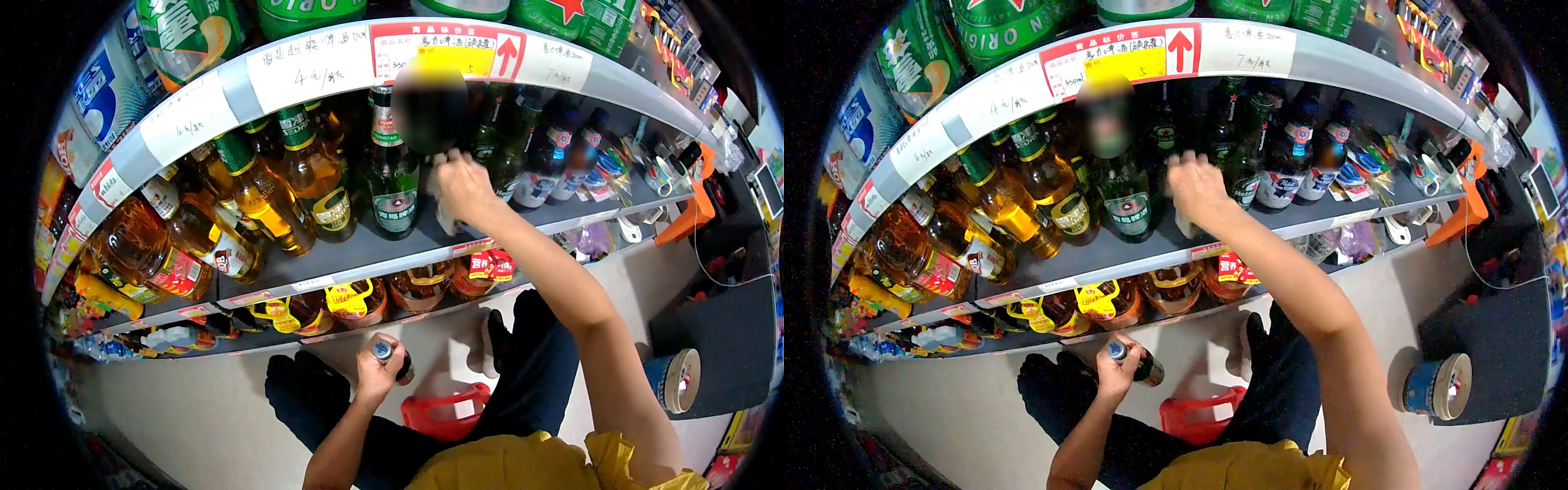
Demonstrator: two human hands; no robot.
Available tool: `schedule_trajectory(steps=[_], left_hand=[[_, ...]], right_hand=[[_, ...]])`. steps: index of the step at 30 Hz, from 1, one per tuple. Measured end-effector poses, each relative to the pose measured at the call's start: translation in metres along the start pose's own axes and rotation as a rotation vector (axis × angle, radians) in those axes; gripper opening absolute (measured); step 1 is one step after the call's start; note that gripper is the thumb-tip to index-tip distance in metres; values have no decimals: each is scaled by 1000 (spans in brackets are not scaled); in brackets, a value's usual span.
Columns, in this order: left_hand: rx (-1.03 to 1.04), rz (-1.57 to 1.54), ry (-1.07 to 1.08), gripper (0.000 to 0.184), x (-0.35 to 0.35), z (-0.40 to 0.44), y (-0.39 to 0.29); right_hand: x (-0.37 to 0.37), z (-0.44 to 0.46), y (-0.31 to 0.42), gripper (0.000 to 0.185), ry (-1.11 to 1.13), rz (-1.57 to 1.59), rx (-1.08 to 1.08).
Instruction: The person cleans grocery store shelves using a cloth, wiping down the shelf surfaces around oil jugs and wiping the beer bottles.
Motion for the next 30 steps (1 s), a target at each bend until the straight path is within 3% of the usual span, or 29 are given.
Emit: schedule_trajectory(steps=[2,3,7,10,11,15,18,23,30], left_hand=[[19,-21,-3,15,-1,1,-5],[27,-31,-3,15,-2,1,-8],[-1,-57,4,17,-5,3,-7],[17,-78,-16,17,-9,4,-10],[15,-83,-18,16,-10,4,-13],[-15,-97,-26,12,-13,6,-19],[-47,-88,-13,10,-14,5,-13],[-26,-69,-11,10,-14,5,-19],[28,-72,13,12,-7,3,-16]], right_hand=[[1,23,-3,19,146,-124,-44],[1,38,-5,20,7,-297,-51],[66,74,-27,29,435,-489,22],[74,87,-38,34,-122,-474,57],[99,85,-45,38,144,-420,76],[123,82,-46,41,348,-299,48],[126,71,-47,48,658,-173,53],[143,63,-49,54,530,-16,94],[103,35,-8,31,549,-157,-35]])
Point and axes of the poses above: each hand's wrist, its own z-axis towards the middle knuckle, its own x-axis out of the palm, y = z × x, the point moved 9 cm from there along z, towards the middle knuckle, and after that the axes turned 5 degrees about -x, right-handed, at the moved point
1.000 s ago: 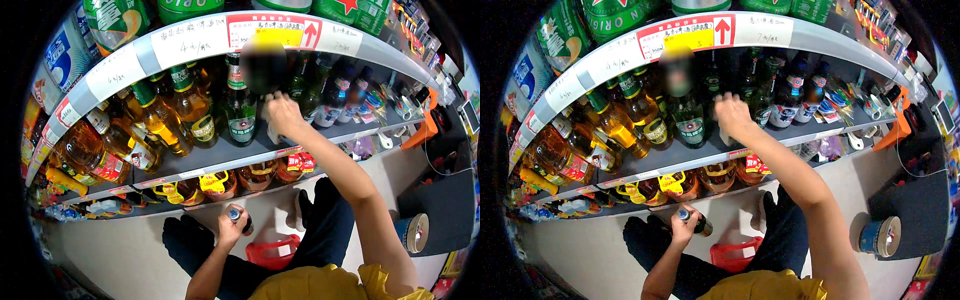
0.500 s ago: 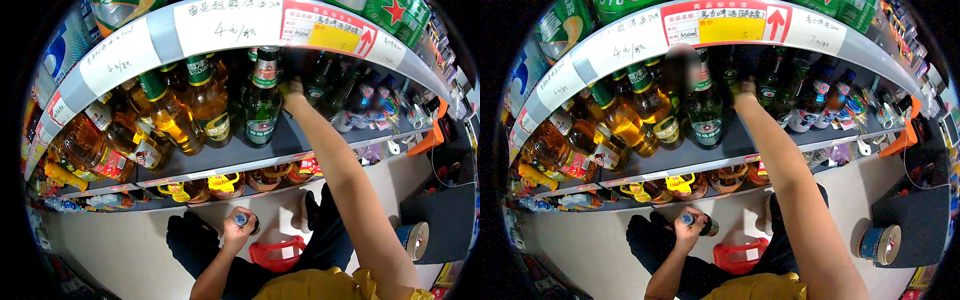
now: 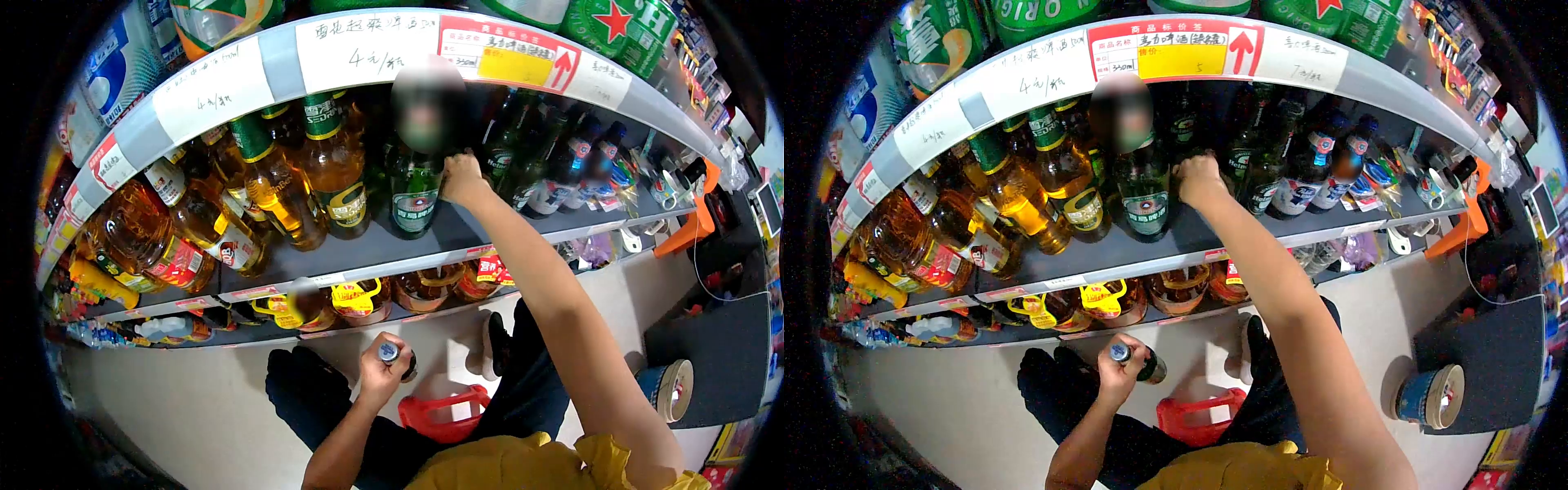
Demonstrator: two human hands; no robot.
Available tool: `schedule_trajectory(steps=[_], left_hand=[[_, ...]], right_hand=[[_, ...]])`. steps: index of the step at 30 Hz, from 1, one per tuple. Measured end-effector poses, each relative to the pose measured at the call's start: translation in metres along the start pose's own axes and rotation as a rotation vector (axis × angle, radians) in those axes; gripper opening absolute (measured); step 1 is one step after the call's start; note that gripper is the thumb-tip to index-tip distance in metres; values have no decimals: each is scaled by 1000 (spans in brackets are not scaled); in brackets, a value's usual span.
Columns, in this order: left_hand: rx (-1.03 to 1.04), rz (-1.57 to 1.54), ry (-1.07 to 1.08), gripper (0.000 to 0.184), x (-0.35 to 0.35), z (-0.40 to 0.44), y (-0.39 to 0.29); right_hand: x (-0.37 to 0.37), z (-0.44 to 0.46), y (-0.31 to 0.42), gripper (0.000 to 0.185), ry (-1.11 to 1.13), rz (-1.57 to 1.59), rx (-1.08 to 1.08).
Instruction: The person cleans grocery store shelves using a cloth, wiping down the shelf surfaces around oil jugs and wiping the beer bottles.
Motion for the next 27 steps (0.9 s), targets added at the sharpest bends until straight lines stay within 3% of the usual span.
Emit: schedule_trajectory(steps=[3,10,14,18,19,21,22,23,24,27], left_hand=[[-22,-29,-2,12,3,-1,-1],[32,86,14,7,8,-1,-3],[-15,57,10,7,9,-2,-1],[12,9,-9,9,7,-3,-1],[27,7,-11,9,6,-3,-3],[52,-3,-13,9,7,-4,-6],[46,2,-13,9,7,-4,-4],[41,7,-12,10,7,-4,-3],[39,14,-11,10,6,-3,-3],[-35,44,-4,6,6,-3,-2]], right_hand=[[-5,-26,19,24,7,-154,-101],[-12,-82,28,19,-116,38,-192],[-20,-105,31,18,59,180,-257],[-48,-116,23,28,74,442,-311],[-64,-119,21,37,53,272,-285],[-126,-129,14,21,-539,4,-386],[-138,-120,-6,19,-546,-50,-240],[-154,-126,-14,19,-748,-182,-212],[-162,-116,-28,24,-688,-240,-129],[-177,-98,-61,33,-810,-367,26]])
Point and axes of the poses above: each hand's wrist, its own z-axis towards the middle knuckle, its own x-axis out of the palm, y = z × x, the point moved 9 cm from there along z, towards the middle knuckle, and after that the axes turned 5 degrees about -x, right-handed, at the moved point
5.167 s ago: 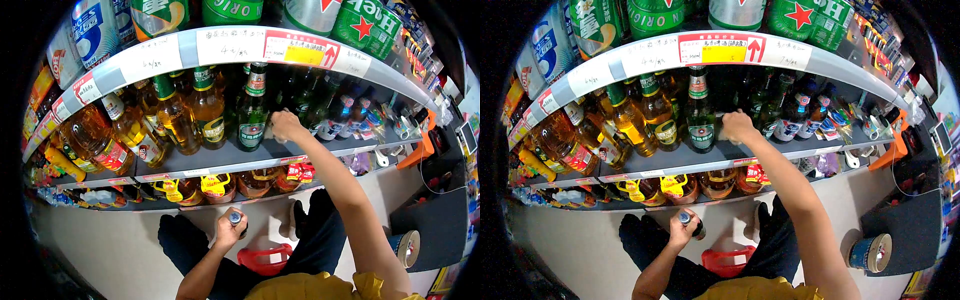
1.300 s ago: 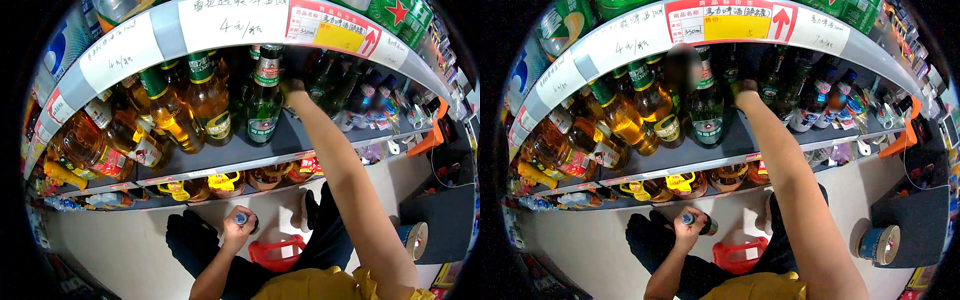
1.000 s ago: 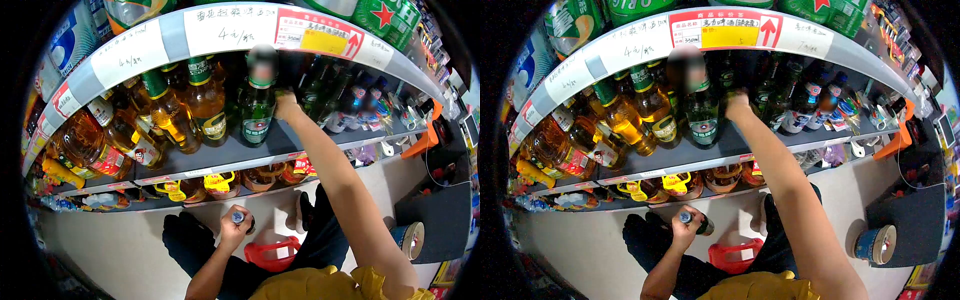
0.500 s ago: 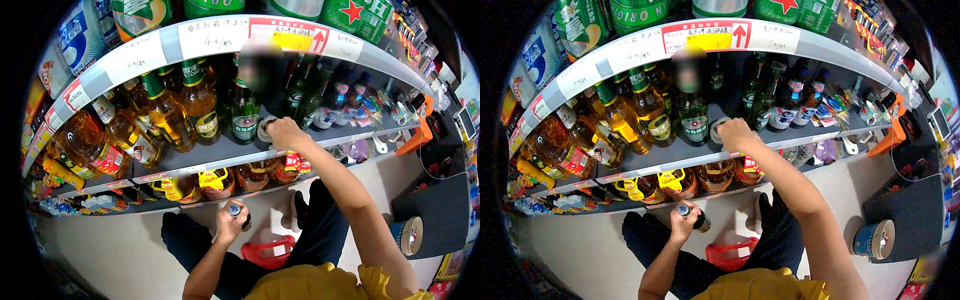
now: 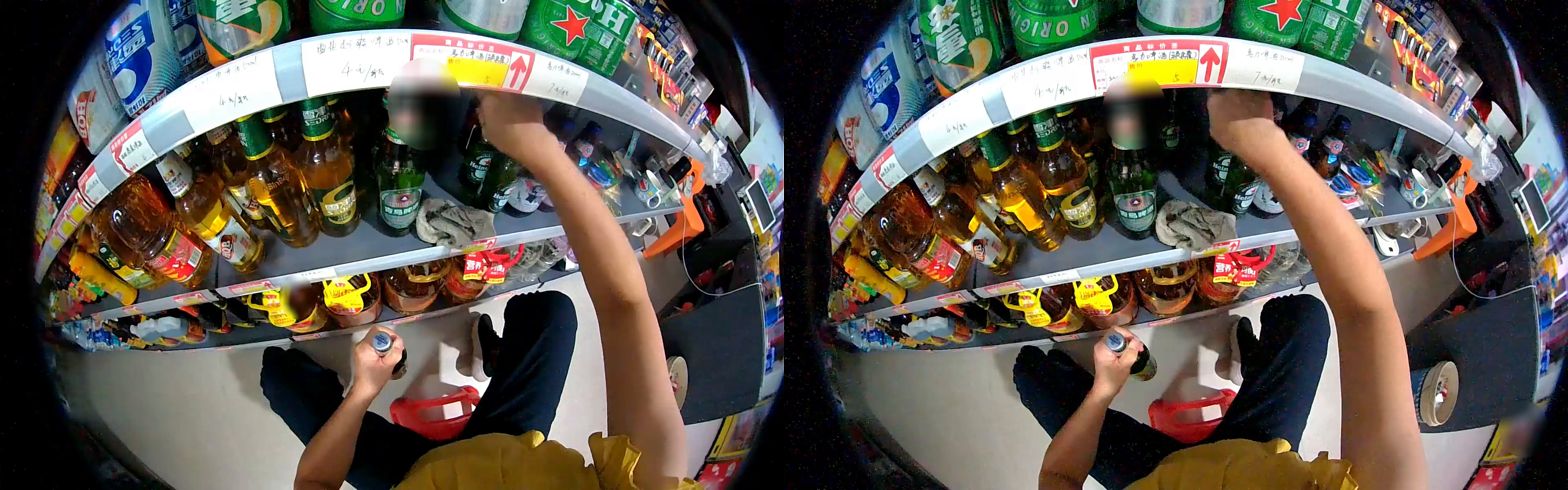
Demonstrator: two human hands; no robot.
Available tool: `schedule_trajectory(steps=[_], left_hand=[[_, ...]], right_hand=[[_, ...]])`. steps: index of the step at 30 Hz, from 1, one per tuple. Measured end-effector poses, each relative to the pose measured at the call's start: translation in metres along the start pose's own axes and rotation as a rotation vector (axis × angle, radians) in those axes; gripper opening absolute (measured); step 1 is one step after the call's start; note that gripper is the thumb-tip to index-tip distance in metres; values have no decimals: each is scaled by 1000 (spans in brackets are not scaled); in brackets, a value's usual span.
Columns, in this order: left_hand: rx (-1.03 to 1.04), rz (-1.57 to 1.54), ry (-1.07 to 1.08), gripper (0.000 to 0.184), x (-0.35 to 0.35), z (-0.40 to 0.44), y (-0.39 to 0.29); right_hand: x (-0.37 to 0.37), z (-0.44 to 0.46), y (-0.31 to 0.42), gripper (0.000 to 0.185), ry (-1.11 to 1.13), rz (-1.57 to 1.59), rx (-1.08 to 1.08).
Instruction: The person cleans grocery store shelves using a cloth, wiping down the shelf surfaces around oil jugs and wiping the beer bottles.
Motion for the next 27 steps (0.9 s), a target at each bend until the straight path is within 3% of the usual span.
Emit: schedule_trajectory(steps=[2,6,11,12,15,16,19,20,22,23,25,27], left_hand=[[20,14,-15,7,-2,0,1],[68,31,-36,8,-6,0,-3],[70,89,-25,9,-9,1,-7],[68,109,-23,9,-9,1,-7],[94,60,-67,13,-12,2,-3],[79,55,-65,13,-13,2,-1],[57,45,-57,13,-12,2,2],[61,45,-55,12,-11,2,1],[67,45,-51,12,-10,3,-1],[68,45,-50,12,-10,3,-1],[70,40,-48,11,-9,4,-1],[66,30,-43,11,-7,5,2]], right_hand=[[12,9,-17,37,-123,-77,12],[29,20,-43,36,-144,48,-20],[42,26,-54,32,-43,524,132],[49,32,-49,32,-148,339,61],[64,32,-40,36,-406,170,-210],[81,31,-35,37,-592,56,-246],[84,37,-12,41,-254,-913,-350],[68,45,-4,42,-109,-810,-293],[58,48,-3,44,-126,-386,-235],[53,45,-7,45,-282,-65,-230],[51,40,-15,45,-457,226,-214],[39,40,-8,43,-503,162,-200]])
Point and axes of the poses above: each hand's wrist, its own z-axis towards the middle knuckle, its own x-axis out of the palm, y = z × x, the point moved 9 cm from there along z, towards the middle knuckle, and after that the axes turned 5 degrees about -x, right-handed, at the moved point
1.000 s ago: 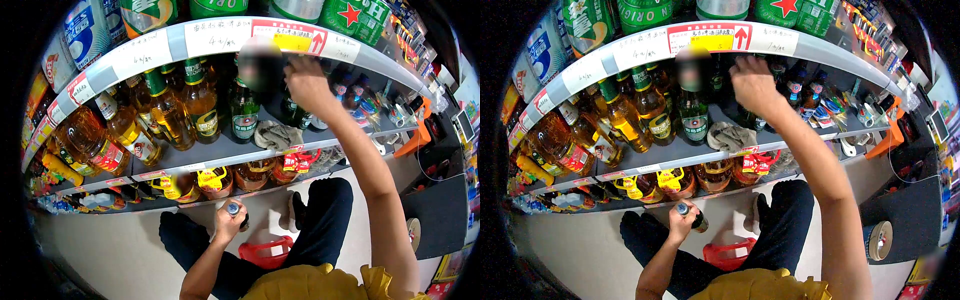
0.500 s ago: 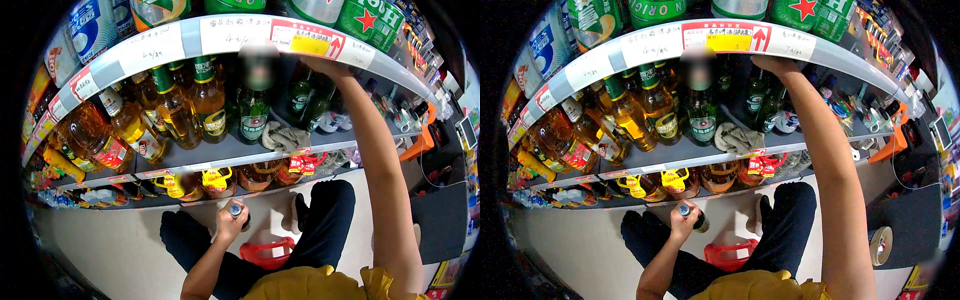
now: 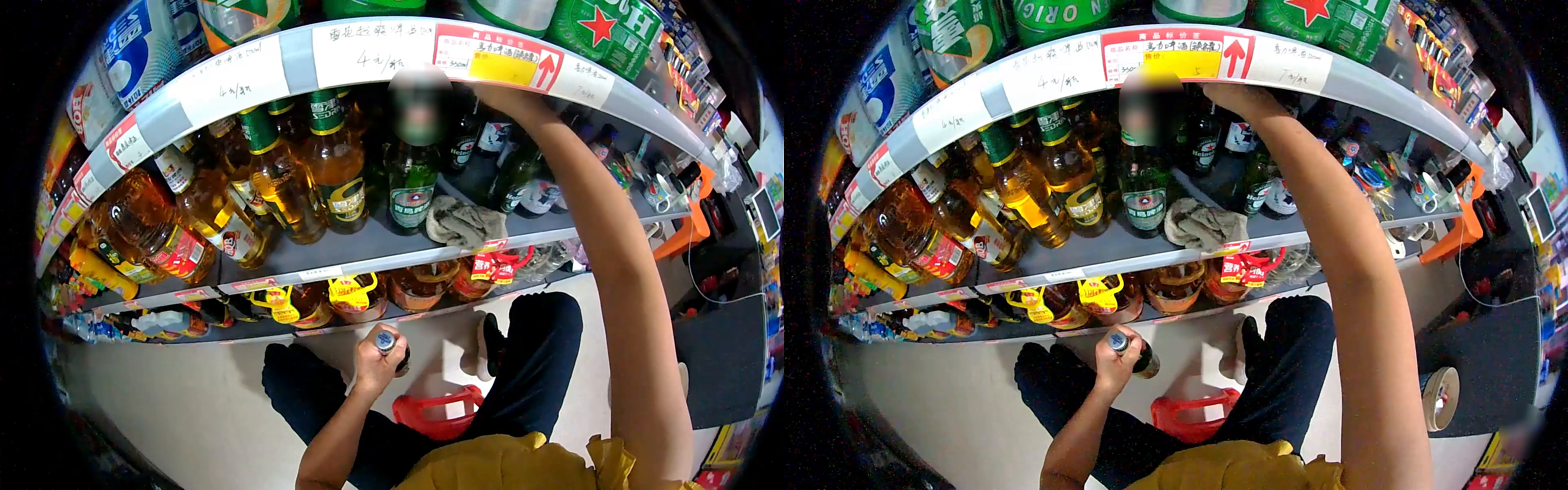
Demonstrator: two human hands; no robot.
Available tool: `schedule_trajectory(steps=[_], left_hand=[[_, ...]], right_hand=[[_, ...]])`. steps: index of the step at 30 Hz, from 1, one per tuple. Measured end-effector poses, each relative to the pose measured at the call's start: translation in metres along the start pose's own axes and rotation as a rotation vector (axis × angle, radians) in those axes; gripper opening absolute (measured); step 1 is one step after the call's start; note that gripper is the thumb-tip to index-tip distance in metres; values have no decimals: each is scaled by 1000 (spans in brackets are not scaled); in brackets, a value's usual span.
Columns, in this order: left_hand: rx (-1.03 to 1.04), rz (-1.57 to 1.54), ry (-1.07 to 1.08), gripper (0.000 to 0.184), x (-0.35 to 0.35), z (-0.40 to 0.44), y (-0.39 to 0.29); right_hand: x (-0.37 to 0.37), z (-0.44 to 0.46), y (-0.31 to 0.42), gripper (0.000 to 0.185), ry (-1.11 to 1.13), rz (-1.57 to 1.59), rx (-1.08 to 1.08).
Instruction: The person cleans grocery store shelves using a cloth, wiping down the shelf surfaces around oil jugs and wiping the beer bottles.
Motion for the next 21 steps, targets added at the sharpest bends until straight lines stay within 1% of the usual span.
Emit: schedule_trajectory(steps=[1,4,5,7,8,9,10,11,12,14,16,19,21], left_hand=[[12,6,-2,11,1,0,-1],[36,12,-12,11,1,0,-4],[36,5,-16,11,1,0,-3],[35,-11,-23,12,1,1,-3],[31,-18,-24,12,0,0,-3],[26,-24,-23,12,0,-1,-3],[16,-14,-18,12,0,-1,-2],[7,-3,-10,12,0,-2,-1],[-1,9,-1,12,1,-3,-1],[-40,19,22,10,4,-4,0],[-67,15,30,8,3,-5,1],[-79,-13,34,8,3,-4,3],[-80,-20,39,8,3,-3,1]], right_hand=[[7,0,-8,38,220,80,139],[-15,7,7,33,214,251,169],[-23,9,13,30,288,338,276],[-50,4,33,29,284,338,326],[-72,-2,51,28,275,411,398],[-74,-11,76,27,588,491,430],[-72,-31,102,30,570,549,293],[-65,-52,127,31,737,577,235],[-62,-69,147,33,828,621,158],[-46,-105,169,27,929,632,158],[-30,-119,175,24,991,561,89],[-9,-119,168,22,1141,640,163],[-8,-104,154,20,1163,393,116]])
Point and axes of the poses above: each hand's wrist, its own z-axis towards the middle knuckle, its own x-axis out of the palm, y = z × x, the point moved 9 cm from there along z, towards the middle knuckle, and after that the axes turned 5 degrees about -x, right-handed, at the moved point
